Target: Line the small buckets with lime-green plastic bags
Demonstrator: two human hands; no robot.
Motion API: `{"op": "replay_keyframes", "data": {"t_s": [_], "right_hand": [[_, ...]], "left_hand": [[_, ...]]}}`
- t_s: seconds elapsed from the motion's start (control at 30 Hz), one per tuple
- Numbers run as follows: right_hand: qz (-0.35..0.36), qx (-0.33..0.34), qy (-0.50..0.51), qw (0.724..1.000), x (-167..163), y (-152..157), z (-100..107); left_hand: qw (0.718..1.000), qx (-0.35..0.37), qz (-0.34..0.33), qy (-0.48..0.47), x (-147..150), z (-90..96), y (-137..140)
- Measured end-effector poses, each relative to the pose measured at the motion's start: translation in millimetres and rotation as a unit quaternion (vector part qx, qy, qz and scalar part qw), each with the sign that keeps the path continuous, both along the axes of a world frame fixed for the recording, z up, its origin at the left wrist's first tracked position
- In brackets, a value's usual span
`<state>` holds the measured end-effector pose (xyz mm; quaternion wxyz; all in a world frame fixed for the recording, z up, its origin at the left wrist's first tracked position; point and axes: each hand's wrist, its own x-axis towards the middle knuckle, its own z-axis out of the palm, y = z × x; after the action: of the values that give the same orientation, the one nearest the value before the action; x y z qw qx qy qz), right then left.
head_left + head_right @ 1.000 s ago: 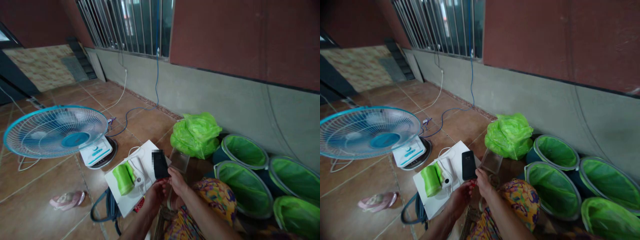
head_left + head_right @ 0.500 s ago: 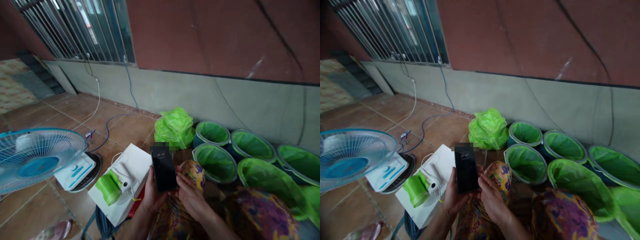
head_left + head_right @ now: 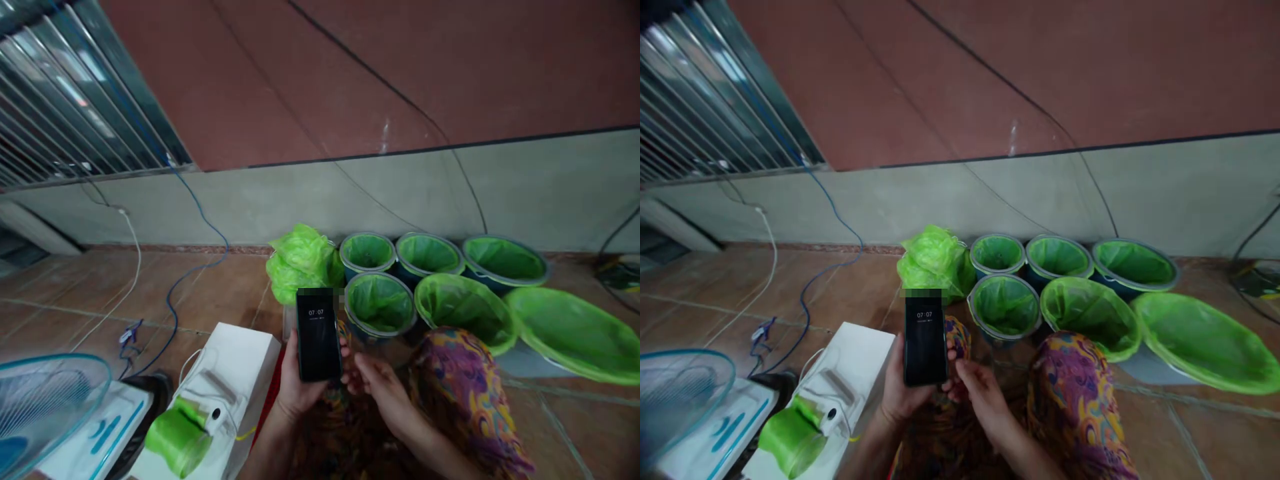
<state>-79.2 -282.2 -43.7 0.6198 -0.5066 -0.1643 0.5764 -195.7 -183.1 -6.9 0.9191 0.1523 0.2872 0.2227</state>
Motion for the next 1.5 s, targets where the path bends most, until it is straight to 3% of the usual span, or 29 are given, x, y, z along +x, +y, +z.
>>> {"op": "replay_keyframes", "data": {"t_s": [0.1,0.23,0.47,0.77,1.17,1.5], "right_hand": [[-0.074,-0.009,-0.051,0.996,30.9,1.3,-4.4],[-0.138,0.002,-0.090,0.986,70.8,14.0,-2.0],[-0.026,0.085,0.090,0.992,105.6,31.2,2.4],[-0.063,0.069,0.146,0.985,112.2,29.5,-2.6],[-0.045,0.096,0.163,0.981,115.6,26.9,-14.4],[-0.035,0.086,0.150,0.984,113.0,24.7,-7.1]], "left_hand": [[1.000,-0.001,0.005,-0.018,11.9,-0.2,3.7],[0.997,-0.024,-0.058,-0.043,30.4,-3.2,6.6],[0.993,-0.030,-0.101,-0.045,68.2,-18.4,8.5],[0.992,-0.040,-0.114,-0.041,92.8,-34.3,4.5],[0.990,-0.003,-0.094,-0.100,98.3,-44.0,-1.5],[0.988,-0.012,-0.103,-0.118,96.2,-43.7,-1.5]]}}
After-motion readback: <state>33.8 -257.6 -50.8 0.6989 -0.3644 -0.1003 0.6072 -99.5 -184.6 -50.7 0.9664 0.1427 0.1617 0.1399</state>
